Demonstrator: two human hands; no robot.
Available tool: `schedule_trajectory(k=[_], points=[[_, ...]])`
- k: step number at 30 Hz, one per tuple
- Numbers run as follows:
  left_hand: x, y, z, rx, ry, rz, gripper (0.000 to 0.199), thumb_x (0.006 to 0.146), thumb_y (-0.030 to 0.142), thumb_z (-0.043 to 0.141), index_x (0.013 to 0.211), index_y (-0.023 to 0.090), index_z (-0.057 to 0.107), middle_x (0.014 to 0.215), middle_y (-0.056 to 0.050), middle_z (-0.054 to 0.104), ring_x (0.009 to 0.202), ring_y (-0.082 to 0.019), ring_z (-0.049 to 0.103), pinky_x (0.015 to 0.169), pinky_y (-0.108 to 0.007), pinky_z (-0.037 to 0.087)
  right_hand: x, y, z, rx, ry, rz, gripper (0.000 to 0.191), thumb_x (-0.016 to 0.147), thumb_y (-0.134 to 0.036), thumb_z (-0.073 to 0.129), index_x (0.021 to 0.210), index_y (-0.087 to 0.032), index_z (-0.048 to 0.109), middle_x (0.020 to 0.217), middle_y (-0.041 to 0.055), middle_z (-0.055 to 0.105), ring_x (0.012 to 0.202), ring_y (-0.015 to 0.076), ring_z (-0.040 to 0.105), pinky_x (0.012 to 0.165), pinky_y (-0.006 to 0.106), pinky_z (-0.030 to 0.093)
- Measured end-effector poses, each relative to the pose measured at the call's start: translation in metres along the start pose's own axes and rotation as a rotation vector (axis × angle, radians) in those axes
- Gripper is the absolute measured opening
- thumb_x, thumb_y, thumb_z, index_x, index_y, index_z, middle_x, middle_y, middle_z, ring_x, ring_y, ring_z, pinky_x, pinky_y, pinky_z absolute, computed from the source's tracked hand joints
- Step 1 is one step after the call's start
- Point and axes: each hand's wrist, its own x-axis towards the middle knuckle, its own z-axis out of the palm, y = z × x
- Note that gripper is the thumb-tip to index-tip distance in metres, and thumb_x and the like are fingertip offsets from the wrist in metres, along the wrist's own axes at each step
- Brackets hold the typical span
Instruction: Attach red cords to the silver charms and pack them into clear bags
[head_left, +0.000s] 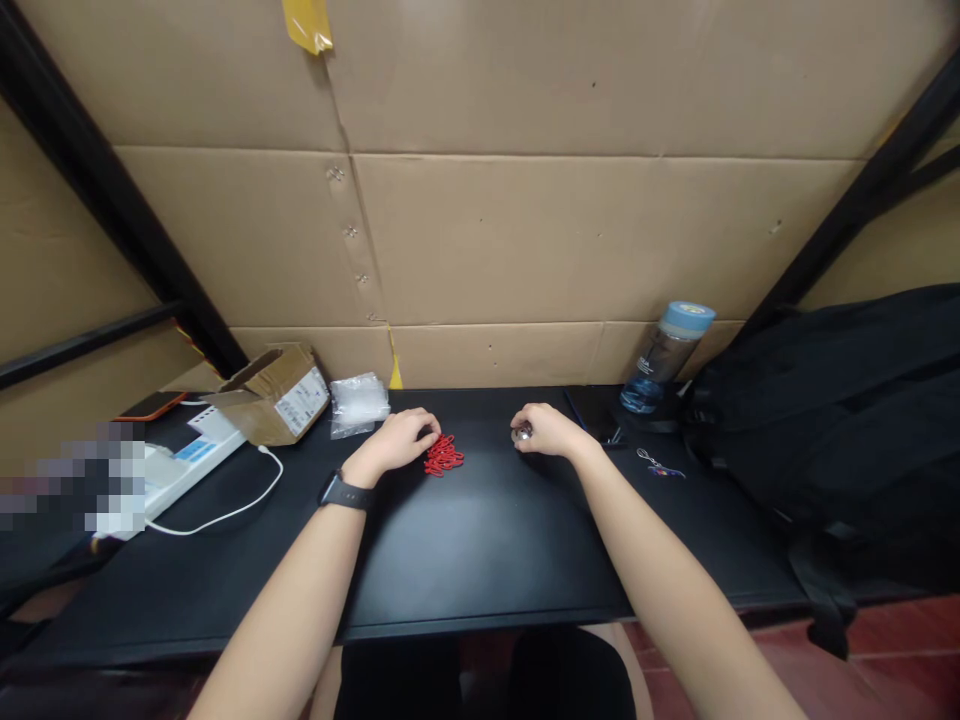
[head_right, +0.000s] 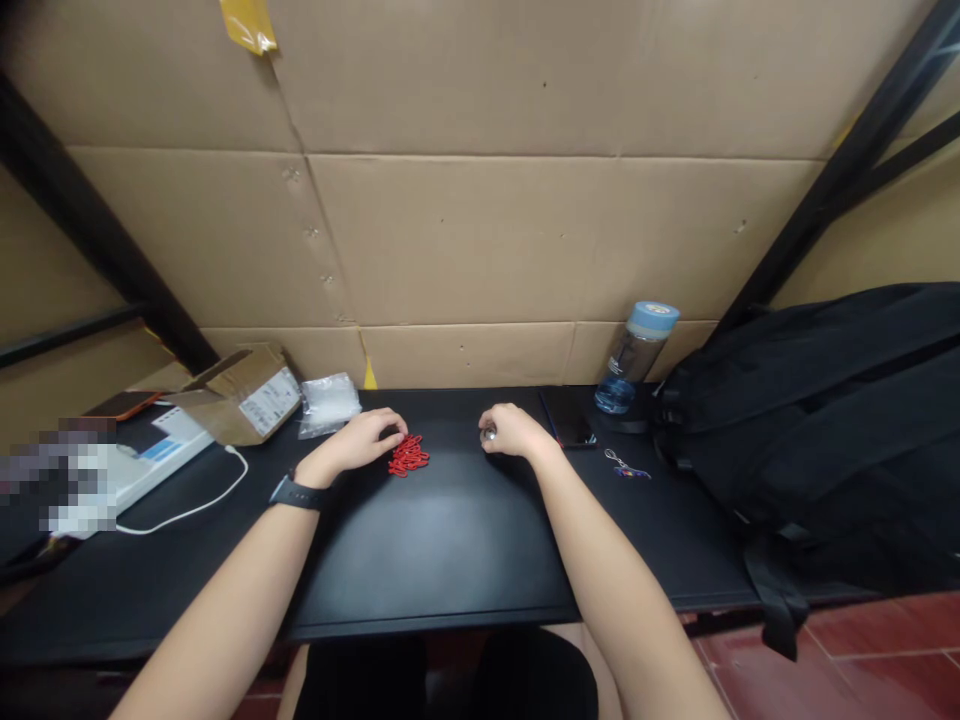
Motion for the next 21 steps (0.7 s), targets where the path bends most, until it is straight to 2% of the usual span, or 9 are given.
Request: schedule_trajectory(k=[4,10,16,21], points=[[0.000,-0.001,-0.001,-0.028,0.018,-0.002,0.020,0.092,0.031,0.055,0.095,0.022,0.072,0.098,-0.007,0.071,0.093,-0.022,0.067,0.088,-0.034,0.051,0.000,-0.004,-0.003,0.023,0.025,-0.021,0.036,0.065,-0.020,0.075,0.100,-0.021,0.079,0.097,0.0070,0.077,0.091,0.0237,0.071,0.084,0.029,0.051],[0.000,-0.005,0.001,-0.024,0.024,-0.020,0.024,0.095,0.032,0.050,0.101,0.021,0.071,0.102,-0.008,0.070,0.097,-0.023,0.067,0.091,-0.036,0.051,-0.008,-0.002,-0.022,0.088,0.069,-0.023,0.036,0.064,-0.016,0.073,0.099,-0.022,0.078,0.100,0.0056,0.076,0.090,0.0217,0.071,0.082,0.027,0.051],[0.004,-0.001,0.013,-0.091,0.137,-0.015,0.031,0.100,0.038,0.045,0.112,0.020,0.067,0.115,-0.010,0.067,0.109,-0.023,0.064,0.103,-0.038,0.048,-0.015,0.016,-0.029,0.248,-0.122,0.048,0.042,0.063,-0.015,0.075,0.104,-0.020,0.076,0.094,0.0035,0.078,0.083,0.0197,0.072,0.077,0.026,0.053],[0.009,0.001,0.025,-0.125,0.194,-0.049,0.038,0.103,0.044,0.039,0.115,0.019,0.065,0.121,-0.010,0.066,0.117,-0.024,0.061,0.109,-0.040,0.044,-0.016,0.022,-0.030,0.300,-0.168,0.059,0.042,0.062,-0.019,0.081,0.103,-0.021,0.077,0.096,0.0035,0.078,0.088,0.0209,0.073,0.079,0.027,0.054]])
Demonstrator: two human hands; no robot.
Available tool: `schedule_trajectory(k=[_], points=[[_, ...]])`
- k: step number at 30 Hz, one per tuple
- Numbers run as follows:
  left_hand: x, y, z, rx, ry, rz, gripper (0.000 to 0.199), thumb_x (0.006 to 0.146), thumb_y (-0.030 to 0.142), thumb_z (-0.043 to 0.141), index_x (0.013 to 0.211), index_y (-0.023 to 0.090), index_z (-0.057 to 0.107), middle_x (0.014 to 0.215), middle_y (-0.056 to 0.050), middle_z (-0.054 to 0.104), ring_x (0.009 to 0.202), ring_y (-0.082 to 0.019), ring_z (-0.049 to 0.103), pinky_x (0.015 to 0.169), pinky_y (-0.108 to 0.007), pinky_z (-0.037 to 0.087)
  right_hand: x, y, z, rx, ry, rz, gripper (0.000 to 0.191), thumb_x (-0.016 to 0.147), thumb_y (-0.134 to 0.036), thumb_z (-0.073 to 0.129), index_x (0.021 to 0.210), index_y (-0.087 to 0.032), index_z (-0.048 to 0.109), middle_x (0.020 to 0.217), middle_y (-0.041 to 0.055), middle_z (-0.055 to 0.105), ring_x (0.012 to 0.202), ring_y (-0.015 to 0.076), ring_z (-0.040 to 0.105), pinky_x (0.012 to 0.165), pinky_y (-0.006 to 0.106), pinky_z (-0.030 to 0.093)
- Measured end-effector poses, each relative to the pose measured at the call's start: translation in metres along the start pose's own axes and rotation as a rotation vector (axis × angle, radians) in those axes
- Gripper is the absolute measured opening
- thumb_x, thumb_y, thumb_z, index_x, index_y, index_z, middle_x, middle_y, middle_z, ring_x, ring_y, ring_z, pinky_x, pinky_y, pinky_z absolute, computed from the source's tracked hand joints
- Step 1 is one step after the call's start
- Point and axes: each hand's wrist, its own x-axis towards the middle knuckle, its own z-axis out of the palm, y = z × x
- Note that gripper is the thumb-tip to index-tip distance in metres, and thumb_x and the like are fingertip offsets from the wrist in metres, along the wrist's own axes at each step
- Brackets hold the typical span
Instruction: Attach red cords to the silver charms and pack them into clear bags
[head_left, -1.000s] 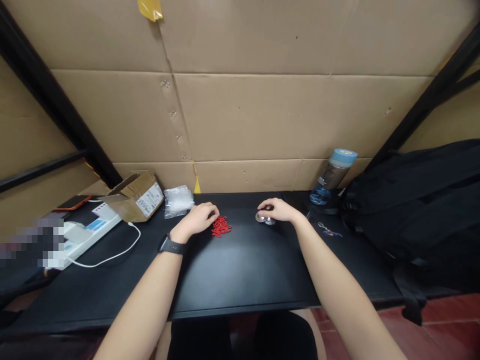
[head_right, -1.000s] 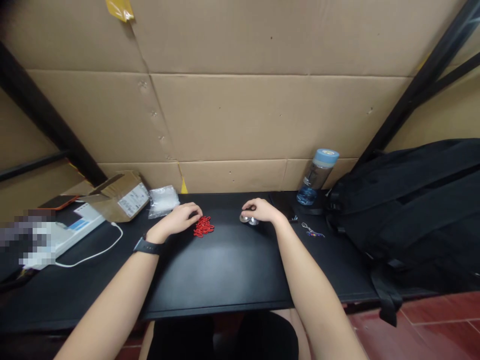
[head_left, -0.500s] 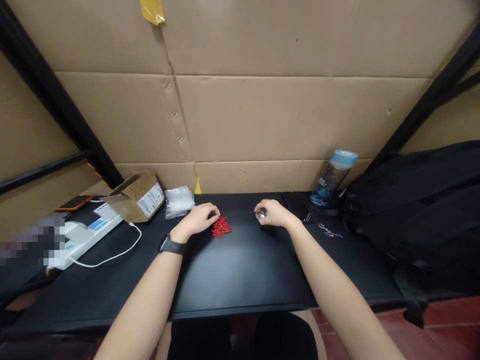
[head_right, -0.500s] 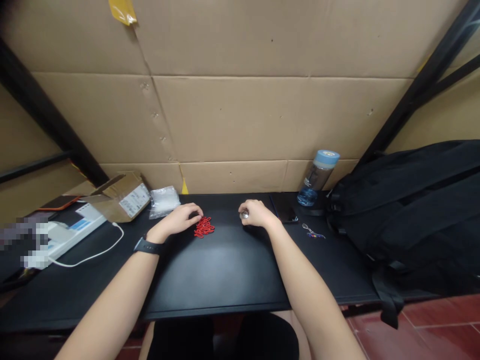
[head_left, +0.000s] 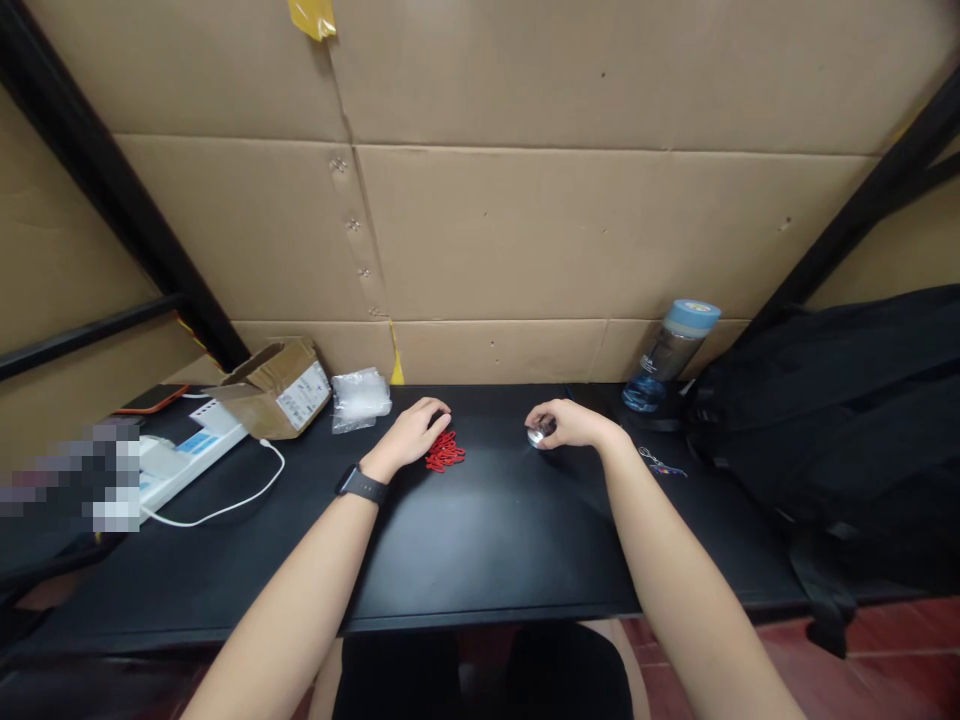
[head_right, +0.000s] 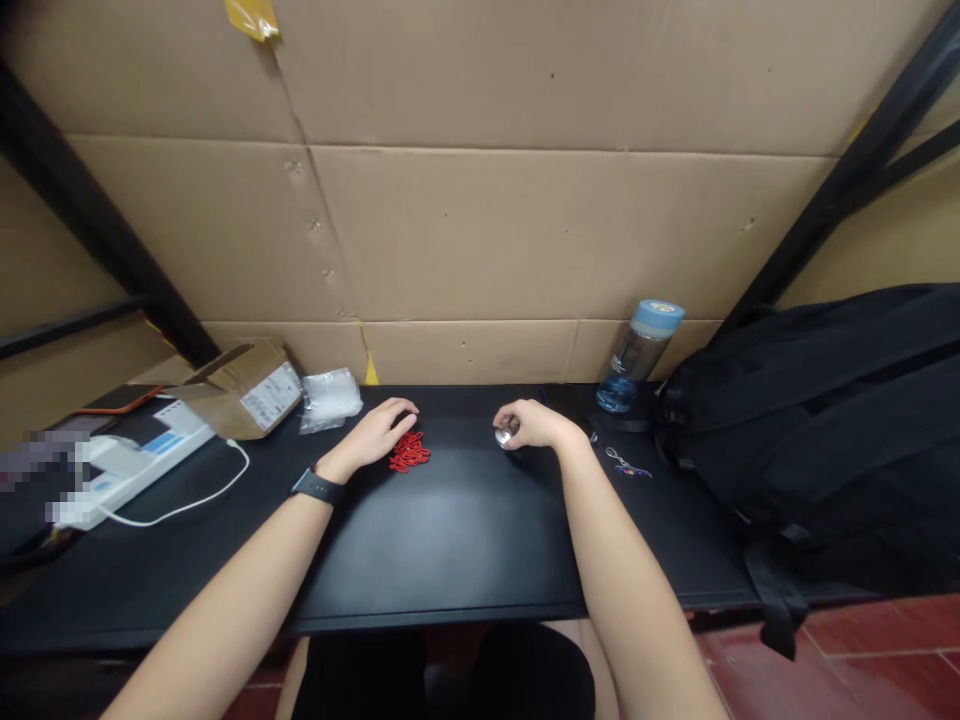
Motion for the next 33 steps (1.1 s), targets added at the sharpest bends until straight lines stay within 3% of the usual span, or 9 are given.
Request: schedule_trajectory(k=[4,7,10,12,15,24,33], points=[[0.001,-0.008,0.005,0.006,0.004,-0.038,0.047,0.104,0.048,0.033,0.121,0.018,0.066,0.127,-0.011,0.066,0.123,-0.024,0.059,0.114,-0.040,0.041,-0.001,0.003,-0.004,0.022,0.025,-0.002,0.027,0.080,-0.033,0.074,0.103,-0.020,0.076,0.096,0.0055,0.079,0.087,0.0218,0.073,0.081,0.029,0.055],[0.001,-0.013,0.007,0.038,-0.043,-0.062,0.054,0.105,0.050,0.029,0.128,0.017,0.065,0.137,-0.013,0.063,0.133,-0.025,0.054,0.118,-0.042,0.037,0.004,0.011,-0.002,-0.077,0.217,-0.029,0.025,0.095,-0.033,0.058,0.106,-0.020,0.076,0.110,0.0103,0.076,0.102,0.0249,0.071,0.095,0.036,0.052],[0.000,-0.013,0.009,0.080,-0.082,-0.203,0.058,0.105,0.055,0.024,0.135,0.023,0.063,0.153,-0.011,0.052,0.147,-0.032,0.038,0.120,-0.056,0.027,0.014,0.025,0.008,-0.179,0.366,0.006,0.031,0.099,-0.033,0.053,0.117,-0.019,0.074,0.131,0.0137,0.068,0.126,0.0268,0.061,0.111,0.040,0.044],[0.000,-0.010,0.011,0.078,-0.113,-0.301,0.060,0.104,0.059,0.021,0.138,0.030,0.061,0.158,-0.007,0.045,0.152,-0.036,0.028,0.117,-0.067,0.021,0.020,0.034,0.016,-0.186,0.349,0.080,0.036,0.101,-0.040,0.051,0.121,-0.020,0.072,0.138,0.0132,0.064,0.133,0.0274,0.056,0.113,0.041,0.041],[0.000,-0.005,0.011,0.070,-0.179,-0.325,0.061,0.102,0.064,0.021,0.137,0.034,0.061,0.160,-0.005,0.042,0.153,-0.039,0.023,0.114,-0.074,0.015,0.025,0.042,0.023,-0.176,0.338,0.150,0.039,0.103,-0.045,0.046,0.120,-0.022,0.073,0.143,0.0121,0.061,0.135,0.0281,0.054,0.112,0.045,0.042],[-0.003,0.000,0.008,0.165,-0.284,-0.286,0.053,0.100,0.054,0.038,0.149,0.036,0.048,0.165,-0.004,0.032,0.154,-0.036,0.020,0.114,-0.074,0.016,0.028,0.035,0.030,-0.245,0.327,0.211,0.036,0.095,-0.035,0.058,0.128,-0.025,0.069,0.149,0.0117,0.056,0.137,0.0292,0.052,0.112,0.048,0.041],[-0.002,0.001,0.009,0.201,-0.295,-0.290,0.053,0.100,0.052,0.036,0.149,0.035,0.047,0.165,-0.003,0.031,0.155,-0.035,0.020,0.115,-0.073,0.018,0.028,0.032,0.030,-0.264,0.323,0.223,0.037,0.094,-0.033,0.057,0.128,-0.026,0.068,0.149,0.0115,0.055,0.137,0.0303,0.052,0.110,0.050,0.043]])
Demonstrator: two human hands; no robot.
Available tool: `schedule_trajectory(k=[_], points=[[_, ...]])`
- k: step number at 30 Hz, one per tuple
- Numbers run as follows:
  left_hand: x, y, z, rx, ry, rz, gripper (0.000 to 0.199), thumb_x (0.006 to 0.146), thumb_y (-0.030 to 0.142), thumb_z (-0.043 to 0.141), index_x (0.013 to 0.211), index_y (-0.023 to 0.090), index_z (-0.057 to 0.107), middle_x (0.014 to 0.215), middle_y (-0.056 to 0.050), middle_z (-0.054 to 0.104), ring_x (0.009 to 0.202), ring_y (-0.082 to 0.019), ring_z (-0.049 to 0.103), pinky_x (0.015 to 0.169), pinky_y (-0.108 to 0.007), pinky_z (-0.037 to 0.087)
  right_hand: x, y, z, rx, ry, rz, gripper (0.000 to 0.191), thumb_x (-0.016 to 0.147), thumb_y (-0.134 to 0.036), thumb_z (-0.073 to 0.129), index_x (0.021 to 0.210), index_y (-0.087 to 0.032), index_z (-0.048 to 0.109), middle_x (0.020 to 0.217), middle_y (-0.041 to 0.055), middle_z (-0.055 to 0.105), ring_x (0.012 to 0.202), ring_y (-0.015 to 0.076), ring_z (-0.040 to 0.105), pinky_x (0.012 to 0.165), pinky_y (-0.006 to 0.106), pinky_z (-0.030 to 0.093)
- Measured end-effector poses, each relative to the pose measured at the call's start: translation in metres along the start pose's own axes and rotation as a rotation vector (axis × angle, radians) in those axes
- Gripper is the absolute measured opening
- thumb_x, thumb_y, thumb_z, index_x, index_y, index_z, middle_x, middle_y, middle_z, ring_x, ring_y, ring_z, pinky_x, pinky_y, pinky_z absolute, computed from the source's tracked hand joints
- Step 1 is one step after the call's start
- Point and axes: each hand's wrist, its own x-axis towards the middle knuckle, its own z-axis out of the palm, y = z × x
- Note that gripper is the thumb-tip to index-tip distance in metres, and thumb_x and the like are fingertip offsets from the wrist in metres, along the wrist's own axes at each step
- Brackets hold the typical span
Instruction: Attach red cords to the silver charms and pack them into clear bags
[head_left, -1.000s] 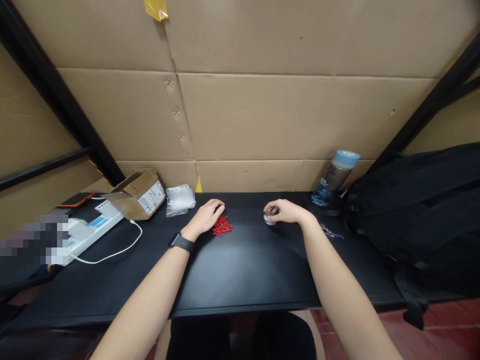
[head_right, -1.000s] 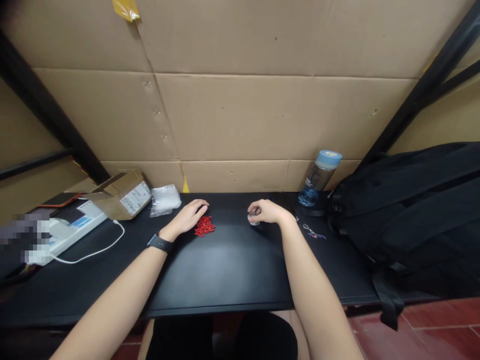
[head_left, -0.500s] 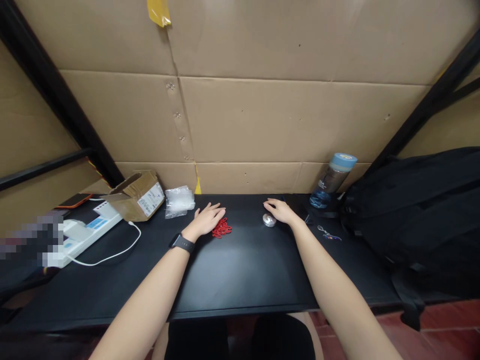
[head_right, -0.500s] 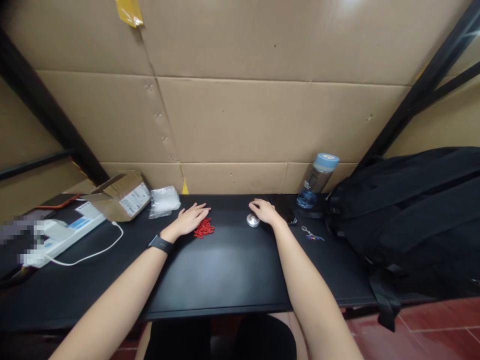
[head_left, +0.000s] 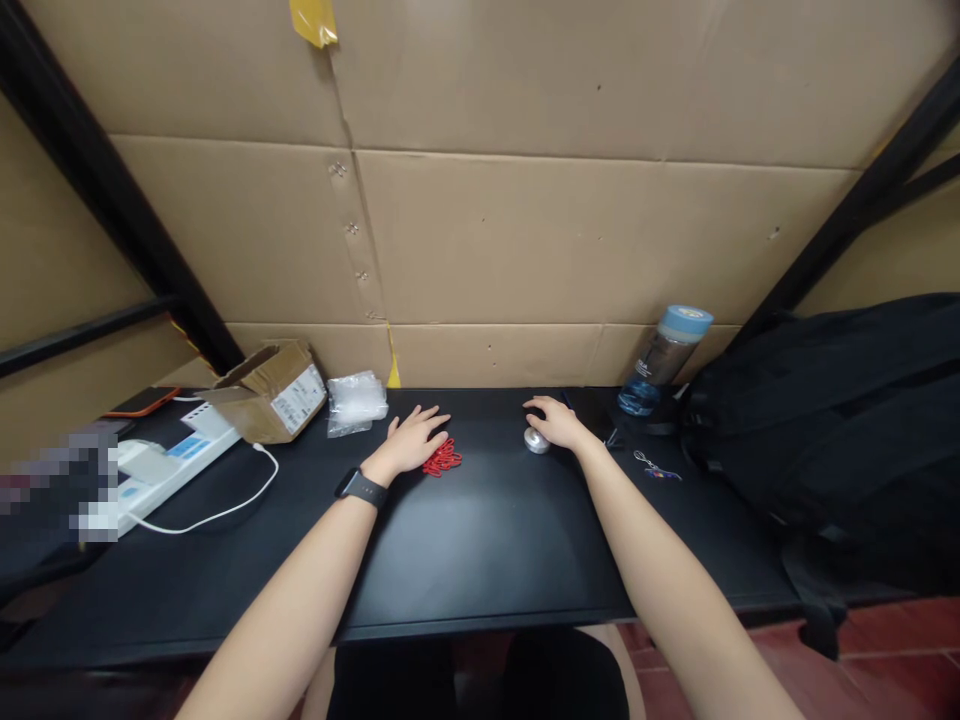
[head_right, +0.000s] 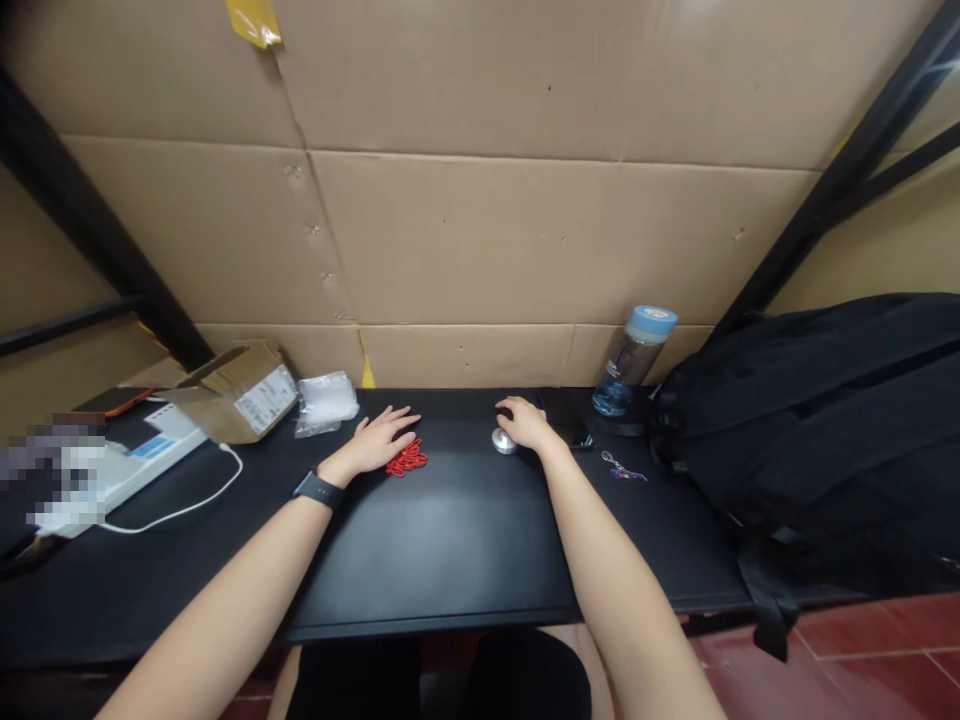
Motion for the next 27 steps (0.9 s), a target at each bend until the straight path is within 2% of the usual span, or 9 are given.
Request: schedule_trajectory(k=[15,18,21,23,25,27], points=[[0.000,-0.001,0.002,-0.021,0.014,0.021,0.052,0.100,0.051,0.039,0.149,0.034,0.049,0.165,-0.005,0.033,0.154,-0.037,0.021,0.115,-0.072,0.019,0.004,0.003,0.006,0.027,0.019,-0.032,0.036,0.093,-0.029,0.058,0.127,-0.023,0.068,0.146,0.0122,0.057,0.137,0.0289,0.052,0.114,0.046,0.041],[0.001,-0.002,0.000,-0.051,0.044,0.034,0.049,0.101,0.049,0.036,0.144,0.031,0.054,0.161,-0.007,0.040,0.152,-0.037,0.028,0.114,-0.071,0.023,0.001,0.000,-0.001,0.047,0.008,-0.059,0.033,0.094,-0.030,0.057,0.123,-0.022,0.070,0.140,0.0114,0.063,0.133,0.0267,0.056,0.112,0.041,0.043],[-0.001,-0.003,-0.009,-0.108,0.126,0.164,0.044,0.100,0.048,0.041,0.129,0.026,0.066,0.147,-0.009,0.056,0.139,-0.030,0.048,0.114,-0.054,0.036,-0.006,-0.003,-0.017,0.109,-0.036,-0.132,0.034,0.094,-0.040,0.059,0.120,-0.022,0.072,0.131,0.0096,0.068,0.124,0.0244,0.063,0.109,0.036,0.046],[-0.003,-0.002,-0.017,-0.123,0.160,0.283,0.035,0.095,0.050,0.054,0.111,0.025,0.074,0.134,-0.008,0.065,0.131,-0.026,0.055,0.111,-0.045,0.040,-0.012,-0.005,-0.029,0.139,-0.117,-0.178,0.045,0.085,-0.045,0.071,0.123,-0.022,0.071,0.131,0.0091,0.068,0.121,0.0261,0.064,0.107,0.035,0.047],[-0.006,0.001,-0.023,-0.106,0.156,0.347,0.027,0.089,0.049,0.064,0.094,0.026,0.077,0.124,-0.006,0.069,0.127,-0.026,0.056,0.109,-0.042,0.041,-0.017,-0.007,-0.039,0.124,-0.200,-0.193,0.057,0.070,-0.042,0.084,0.122,-0.022,0.072,0.130,0.0087,0.069,0.118,0.0281,0.066,0.104,0.035,0.049],[-0.009,0.005,-0.025,-0.075,0.137,0.346,0.020,0.086,0.044,0.070,0.087,0.026,0.077,0.118,-0.005,0.070,0.122,-0.027,0.058,0.106,-0.042,0.042,-0.020,-0.011,-0.044,0.096,-0.234,-0.184,0.059,0.062,-0.036,0.088,0.117,-0.022,0.074,0.126,0.0083,0.071,0.113,0.0280,0.068,0.100,0.033,0.051]])
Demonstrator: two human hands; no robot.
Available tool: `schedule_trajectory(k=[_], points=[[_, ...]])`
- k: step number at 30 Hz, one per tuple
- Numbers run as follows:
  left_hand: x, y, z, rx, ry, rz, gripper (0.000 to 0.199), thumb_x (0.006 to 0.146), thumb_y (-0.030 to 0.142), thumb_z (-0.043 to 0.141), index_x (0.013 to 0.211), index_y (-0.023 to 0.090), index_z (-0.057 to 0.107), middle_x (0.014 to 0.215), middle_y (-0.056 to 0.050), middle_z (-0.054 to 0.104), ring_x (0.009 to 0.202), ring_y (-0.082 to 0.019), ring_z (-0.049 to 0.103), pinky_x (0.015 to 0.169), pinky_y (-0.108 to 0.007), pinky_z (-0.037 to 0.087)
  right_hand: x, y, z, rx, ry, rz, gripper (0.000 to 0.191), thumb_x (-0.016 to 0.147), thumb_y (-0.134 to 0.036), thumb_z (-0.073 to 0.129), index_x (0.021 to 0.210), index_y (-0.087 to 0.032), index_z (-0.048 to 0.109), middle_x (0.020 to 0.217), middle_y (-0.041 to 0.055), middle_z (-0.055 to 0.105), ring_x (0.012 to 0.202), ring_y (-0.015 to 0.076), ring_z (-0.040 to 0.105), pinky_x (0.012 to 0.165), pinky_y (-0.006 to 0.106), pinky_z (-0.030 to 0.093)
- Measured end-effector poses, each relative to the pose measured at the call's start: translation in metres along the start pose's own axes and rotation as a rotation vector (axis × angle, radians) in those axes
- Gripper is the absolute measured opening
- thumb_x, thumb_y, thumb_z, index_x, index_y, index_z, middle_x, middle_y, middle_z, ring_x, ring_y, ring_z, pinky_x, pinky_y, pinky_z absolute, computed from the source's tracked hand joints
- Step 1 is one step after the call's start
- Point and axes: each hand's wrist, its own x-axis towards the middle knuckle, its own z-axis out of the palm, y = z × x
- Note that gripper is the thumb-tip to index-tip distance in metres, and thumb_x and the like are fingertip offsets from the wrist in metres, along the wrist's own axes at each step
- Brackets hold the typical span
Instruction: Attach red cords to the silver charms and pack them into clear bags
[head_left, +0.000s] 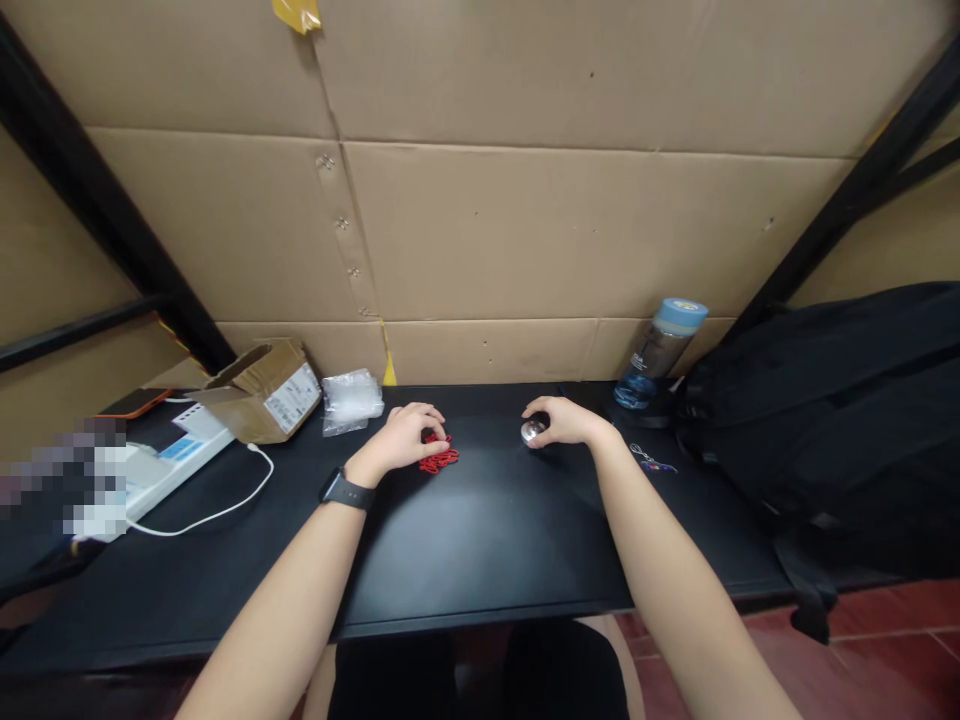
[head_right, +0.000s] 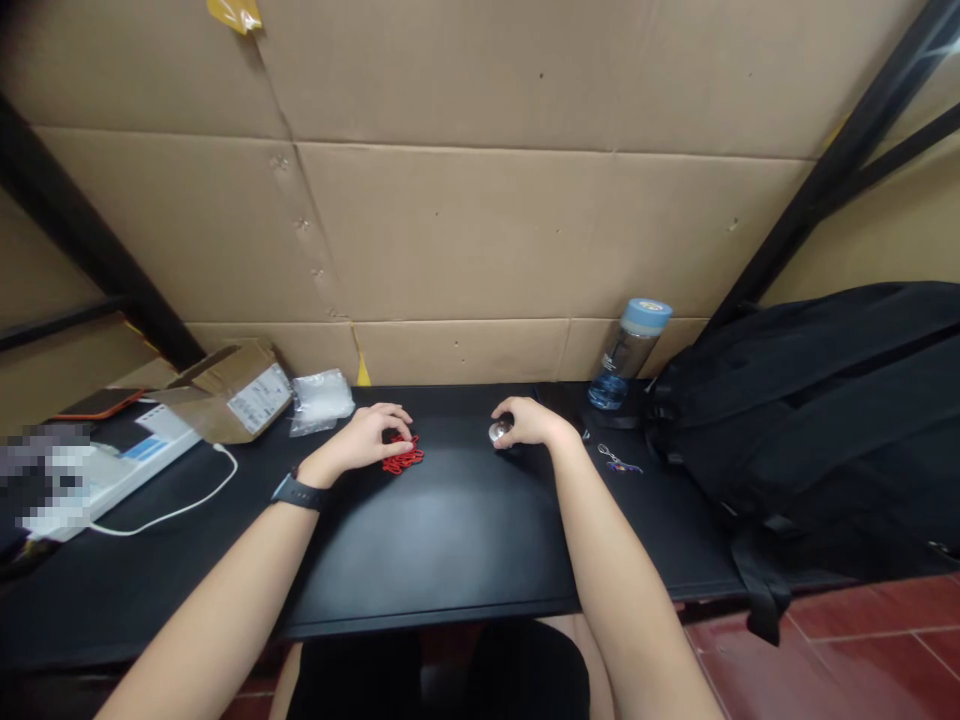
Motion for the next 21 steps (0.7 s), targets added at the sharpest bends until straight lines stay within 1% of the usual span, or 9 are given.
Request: schedule_trajectory(k=[4,7,11,13,16,18,19,21], points=[[0.001,0.008,0.003,0.026,-0.047,-0.012,0.008,0.083,0.033,0.073,0.084,0.026,0.077,0.113,-0.004,0.072,0.112,-0.025,0.062,0.099,-0.039,0.044,-0.001,-0.008,-0.001,-0.030,-0.018,0.009,0.047,0.062,-0.032,0.085,0.107,-0.020,0.077,0.111,0.0070,0.076,0.099,0.0248,0.072,0.090,0.029,0.053],[0.003,0.011,0.005,0.015,-0.045,0.031,0.010,0.087,0.032,0.069,0.083,0.025,0.076,0.109,-0.003,0.073,0.107,-0.023,0.064,0.097,-0.035,0.046,-0.001,-0.011,0.000,-0.034,-0.022,0.009,0.040,0.064,-0.030,0.082,0.103,-0.020,0.078,0.101,0.0054,0.078,0.090,0.0226,0.072,0.080,0.027,0.053],[0.002,0.016,0.000,-0.033,0.028,0.059,0.015,0.091,0.034,0.063,0.085,0.024,0.073,0.100,-0.003,0.073,0.100,-0.022,0.065,0.092,-0.033,0.048,-0.002,-0.010,0.001,0.003,-0.020,0.005,0.035,0.064,-0.028,0.080,0.098,-0.021,0.079,0.094,0.0039,0.078,0.082,0.0204,0.072,0.073,0.025,0.052],[0.001,0.020,-0.004,-0.088,0.077,0.037,0.017,0.093,0.036,0.059,0.090,0.024,0.071,0.096,-0.003,0.074,0.092,-0.020,0.066,0.087,-0.032,0.049,-0.002,-0.009,0.001,0.011,-0.019,0.005,0.037,0.064,-0.028,0.081,0.100,-0.021,0.078,0.093,0.0033,0.077,0.080,0.0197,0.071,0.071,0.025,0.052],[0.001,0.026,-0.005,-0.196,0.130,-0.024,0.022,0.093,0.040,0.059,0.093,0.023,0.072,0.099,-0.003,0.075,0.078,-0.017,0.067,0.077,-0.030,0.051,-0.002,-0.008,0.000,-0.001,-0.027,0.009,0.042,0.062,-0.029,0.082,0.104,-0.022,0.078,0.092,0.0026,0.076,0.078,0.0190,0.069,0.070,0.025,0.051],[0.002,0.029,-0.003,-0.261,0.155,-0.050,0.023,0.090,0.043,0.062,0.090,0.022,0.073,0.102,-0.005,0.076,0.082,-0.019,0.069,0.073,-0.029,0.052,-0.002,-0.010,-0.001,-0.011,-0.035,0.015,0.043,0.062,-0.029,0.082,0.105,-0.023,0.078,0.092,0.0023,0.075,0.078,0.0185,0.069,0.070,0.025,0.051],[0.002,0.031,-0.002,-0.288,0.171,-0.056,0.023,0.088,0.043,0.065,0.087,0.022,0.074,0.101,-0.005,0.076,0.086,-0.021,0.070,0.074,-0.029,0.052,-0.003,-0.011,-0.003,-0.014,-0.036,0.018,0.043,0.062,-0.028,0.081,0.105,-0.023,0.077,0.092,0.0022,0.075,0.078,0.0183,0.069,0.070,0.025,0.051],[0.004,0.033,0.002,-0.344,0.201,-0.065,0.021,0.085,0.042,0.070,0.084,0.021,0.074,0.098,-0.004,0.078,0.094,-0.022,0.071,0.080,-0.031,0.053,-0.005,-0.013,-0.005,-0.016,-0.035,0.018,0.043,0.063,-0.026,0.080,0.105,-0.023,0.077,0.093,0.0021,0.075,0.078,0.0183,0.069,0.071,0.024,0.051]])
